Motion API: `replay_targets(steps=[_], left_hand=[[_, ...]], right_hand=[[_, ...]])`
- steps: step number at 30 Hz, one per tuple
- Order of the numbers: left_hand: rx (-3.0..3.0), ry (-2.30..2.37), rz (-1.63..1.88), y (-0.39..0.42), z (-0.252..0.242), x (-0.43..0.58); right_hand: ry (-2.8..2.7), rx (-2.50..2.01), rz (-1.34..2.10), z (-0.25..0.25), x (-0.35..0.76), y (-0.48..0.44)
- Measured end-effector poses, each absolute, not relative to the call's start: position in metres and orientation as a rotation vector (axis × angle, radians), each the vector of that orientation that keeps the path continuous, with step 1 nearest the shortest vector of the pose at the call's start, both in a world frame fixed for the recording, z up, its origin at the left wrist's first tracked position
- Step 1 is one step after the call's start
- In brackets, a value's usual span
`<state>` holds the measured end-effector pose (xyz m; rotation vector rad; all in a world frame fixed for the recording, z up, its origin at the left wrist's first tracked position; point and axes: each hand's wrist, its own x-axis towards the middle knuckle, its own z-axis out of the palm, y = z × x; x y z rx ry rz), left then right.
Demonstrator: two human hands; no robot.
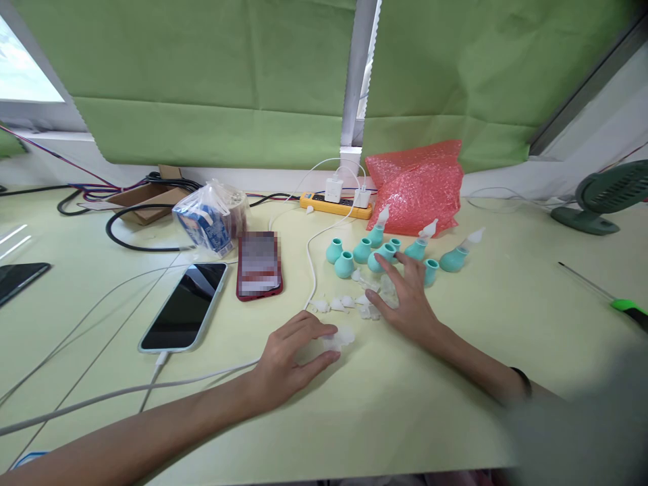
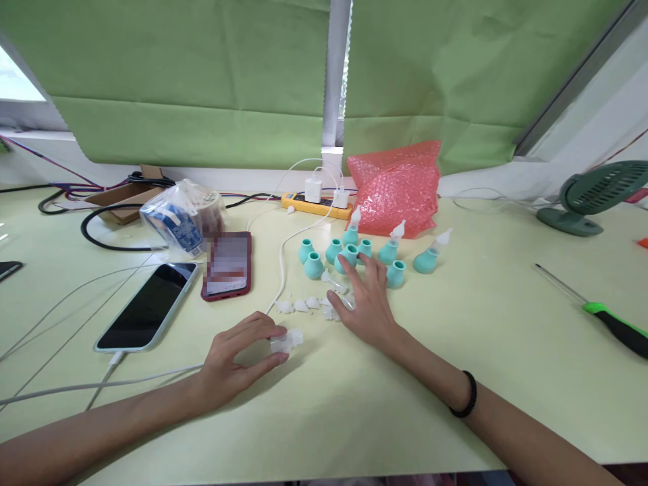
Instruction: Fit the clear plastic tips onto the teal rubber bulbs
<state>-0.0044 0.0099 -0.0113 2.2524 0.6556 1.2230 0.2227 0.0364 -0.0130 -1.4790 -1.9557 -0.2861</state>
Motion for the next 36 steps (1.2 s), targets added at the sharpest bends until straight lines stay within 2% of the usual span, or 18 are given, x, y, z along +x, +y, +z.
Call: replay_targets(steps=[4,9,15,24,36], left_hand=[[2.162,0.789,1.189,0.009,-0.009,-0.006],[2.012,0.943,1.123,0.010,-0.006,-0.005],[1.540,0.853,0.998,0.008,-0.004,0.000],[1.061,0.669,0.784,0.016,-0.003,0.003],[1.187,0.802,0.740,0.015,0.000,0.007]], right_hand=[[-1.810,-1.082,-0.377,-0.002,0.214,0.020],[-2.152,-0.823,-0.121,-0.005,0.204,0.002],[-2.176,-0.790,0.174,-0.008,0.198,-0.005],[-2.188,-0.819,0.162,-0.010,0.195,-0.010],[-2.142,-0.962,0.111,-0.020,0.194,-0.005]])
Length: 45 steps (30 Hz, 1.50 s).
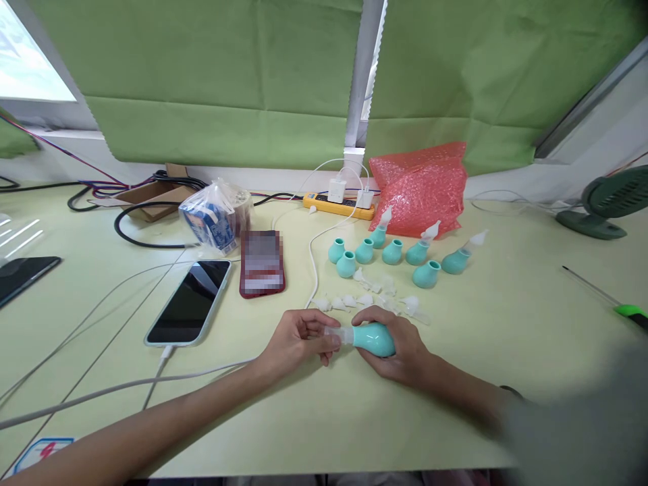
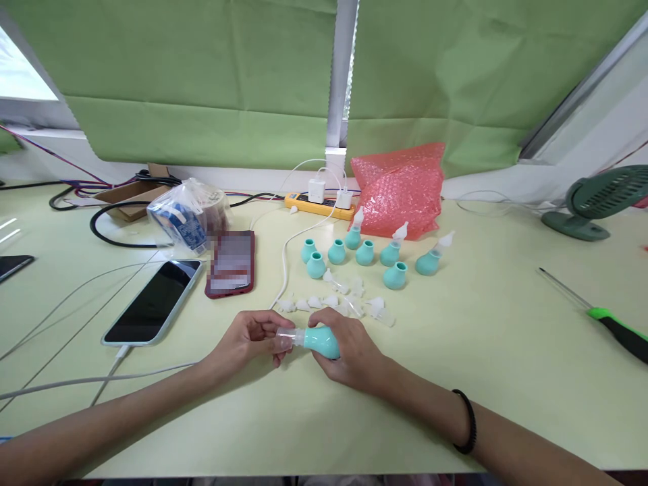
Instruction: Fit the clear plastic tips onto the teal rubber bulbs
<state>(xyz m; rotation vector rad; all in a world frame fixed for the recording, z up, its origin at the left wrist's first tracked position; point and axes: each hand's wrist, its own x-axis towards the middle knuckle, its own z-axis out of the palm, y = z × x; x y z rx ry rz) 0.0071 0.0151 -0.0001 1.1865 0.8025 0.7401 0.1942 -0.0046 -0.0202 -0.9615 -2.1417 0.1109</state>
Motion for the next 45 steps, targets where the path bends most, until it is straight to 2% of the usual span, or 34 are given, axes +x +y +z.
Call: replay_targets(steps=[4,10,16,22,26,38,42,45], left_hand=[[1.371,0.840,0.810,0.010,0.000,0.009],[1.905,0.765,0.895,0.005,0.001,0.004],[2.352,0.624,0.740,0.020,0.017,0.006],[2.241,0.632,0.675,0.043,0.013,0.016],[2.246,0.663,0.788,0.029,-0.005,0.016],[2.981,0.457,1.099,0.014,-0.020,0.014],[2.833,0.439,1.131,0.015,-0.017,0.013],[2.581,0.445,1.187,0.014,-0.013,0.012]], right_hand=[[-2.101,-1.039,0.159,-0.018,0.191,-0.008],[-2.036,-1.063,0.518,-0.008,0.187,-0.008],[-2.036,-1.044,0.696,-0.008,0.191,-0.001],[-1.919,-1.196,0.640,-0.013,0.198,0.009],[-2.018,-1.166,0.714,-0.010,0.199,0.006],[-2.009,-1.188,0.935,-0.006,0.196,-0.001],[-1.914,-1.178,0.961,-0.005,0.196,-0.004],[-1.826,-1.103,1.143,-0.005,0.195,-0.010]])
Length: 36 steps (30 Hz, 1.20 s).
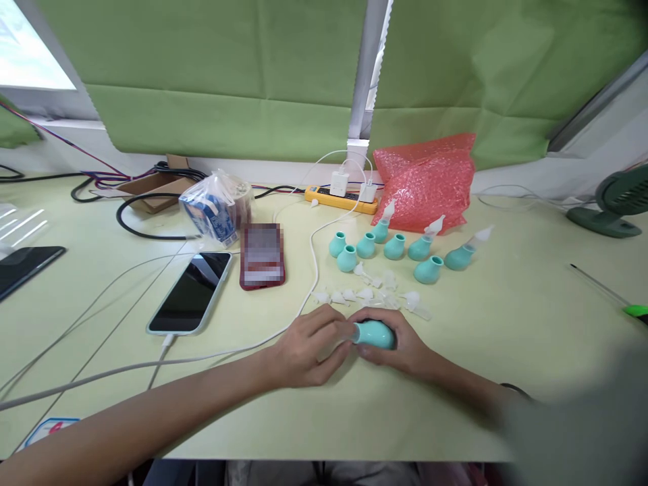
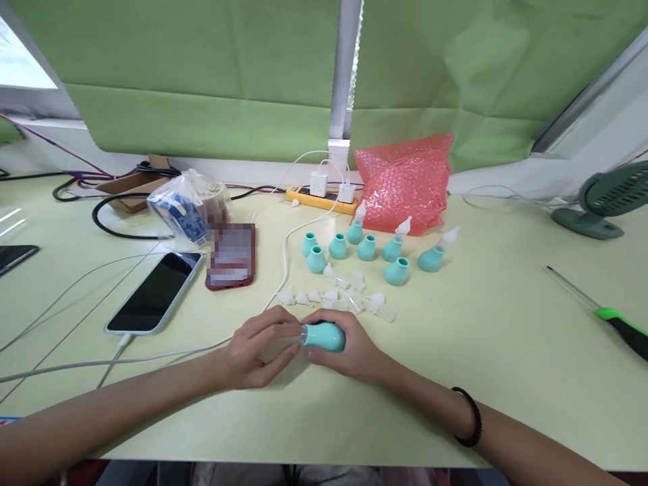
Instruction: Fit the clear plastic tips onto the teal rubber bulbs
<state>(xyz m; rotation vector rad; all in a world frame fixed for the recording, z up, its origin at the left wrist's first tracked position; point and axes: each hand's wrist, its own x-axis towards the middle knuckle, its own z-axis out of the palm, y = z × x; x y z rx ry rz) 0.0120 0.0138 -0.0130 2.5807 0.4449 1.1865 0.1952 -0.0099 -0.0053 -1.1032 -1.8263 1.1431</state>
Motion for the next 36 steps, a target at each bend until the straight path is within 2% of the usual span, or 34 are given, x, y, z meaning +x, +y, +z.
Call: replay_targets(steps=[3,9,15,21,26,36], left_hand=[[2.380,0.461,1.304,0.013,-0.011,0.012],[2.284,0.449,1.405,0.016,-0.011,0.012],[2.484,0.680,0.998,0.016,-0.006,0.013],[2.780,0.843,0.729,0.016,-0.007,0.016],[2.859,0.909,0.603,0.017,-0.010,0.017],[2.864,0.932,0.603,0.017,-0.012,0.017]], right_hand=[[-1.774,-1.032,1.213,-0.007,0.192,-0.015],[-1.900,-0.888,0.611,-0.006,0.192,-0.007],[-1.665,-1.035,-0.011,0.005,0.228,0.030],[-1.652,-1.197,-0.336,-0.004,0.259,0.063],[-1.695,-1.286,-0.400,-0.014,0.262,0.066],[-1.637,-1.508,-0.172,-0.019,0.265,0.067]])
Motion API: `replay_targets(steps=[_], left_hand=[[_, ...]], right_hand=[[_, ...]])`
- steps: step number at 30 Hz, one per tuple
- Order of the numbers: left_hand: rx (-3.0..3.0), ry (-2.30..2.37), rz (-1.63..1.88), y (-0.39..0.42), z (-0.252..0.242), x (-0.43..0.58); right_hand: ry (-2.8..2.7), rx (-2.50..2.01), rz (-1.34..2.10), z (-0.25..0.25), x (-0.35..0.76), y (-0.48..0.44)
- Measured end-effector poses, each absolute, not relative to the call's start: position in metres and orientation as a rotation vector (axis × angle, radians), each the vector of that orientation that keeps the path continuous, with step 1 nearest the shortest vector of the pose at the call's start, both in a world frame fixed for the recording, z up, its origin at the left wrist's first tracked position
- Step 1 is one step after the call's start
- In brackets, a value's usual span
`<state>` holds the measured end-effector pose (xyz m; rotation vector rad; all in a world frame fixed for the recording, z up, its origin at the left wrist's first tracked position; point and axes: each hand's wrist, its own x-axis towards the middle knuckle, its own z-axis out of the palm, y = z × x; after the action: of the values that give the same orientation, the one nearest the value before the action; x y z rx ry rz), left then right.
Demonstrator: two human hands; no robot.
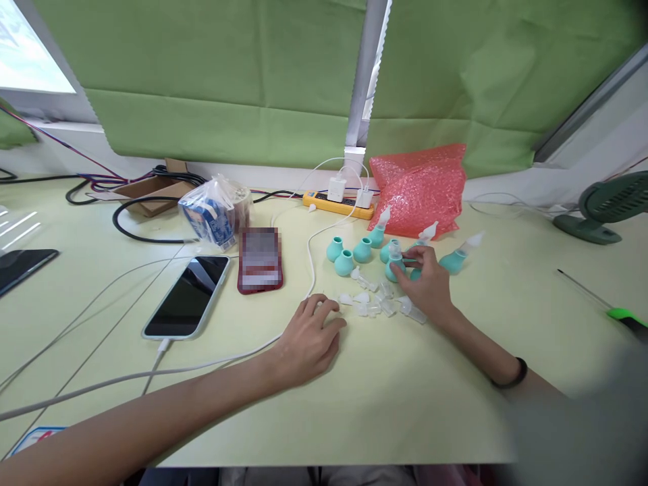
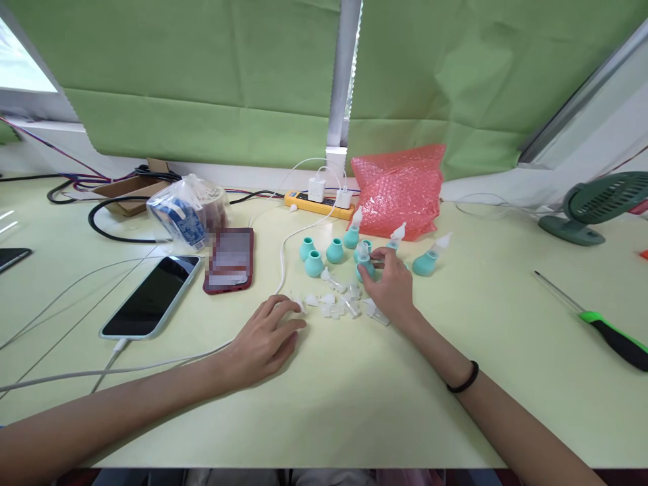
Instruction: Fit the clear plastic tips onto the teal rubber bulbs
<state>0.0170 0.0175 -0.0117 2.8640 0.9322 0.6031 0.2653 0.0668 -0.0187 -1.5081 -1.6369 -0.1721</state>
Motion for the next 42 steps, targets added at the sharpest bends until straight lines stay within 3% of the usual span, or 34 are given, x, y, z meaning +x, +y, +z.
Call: replay_targets(steps=[5,11,16,21,25,32,39,42], left_hand=[[2.895,0.959,0.568,0.015,-0.007,0.019],[2.925,1.001,0.487,0.016,-0.009,0.018],[2.913,1.019,0.540,0.019,-0.011,0.018],[2.867,1.061,0.581,0.017,-0.008,0.019],[2.846,1.132,0.592,0.018,-0.010,0.019],[2.811,1.164,0.685,0.019,-0.008,0.019],[2.777,1.096,1.020,0.018,0.003,0.012],[2.870,1.036,0.864,0.018,0.004,0.010]], right_hand=[[-1.649,-1.561,-0.204,-0.016,0.262,0.064],[-1.830,-1.553,-0.697,-0.014,0.265,0.064],[-1.712,-1.279,-0.844,-0.004,0.255,0.053],[-2.261,-0.927,-0.553,-0.002,0.235,0.034],[-2.611,-0.972,-0.443,0.000,0.229,0.026],[-2.653,-1.145,-0.377,0.006,0.225,0.017],[-2.508,-1.142,-0.283,-0.006,0.219,0.013],[-2.537,-1.135,-0.224,-0.009,0.217,0.012]])
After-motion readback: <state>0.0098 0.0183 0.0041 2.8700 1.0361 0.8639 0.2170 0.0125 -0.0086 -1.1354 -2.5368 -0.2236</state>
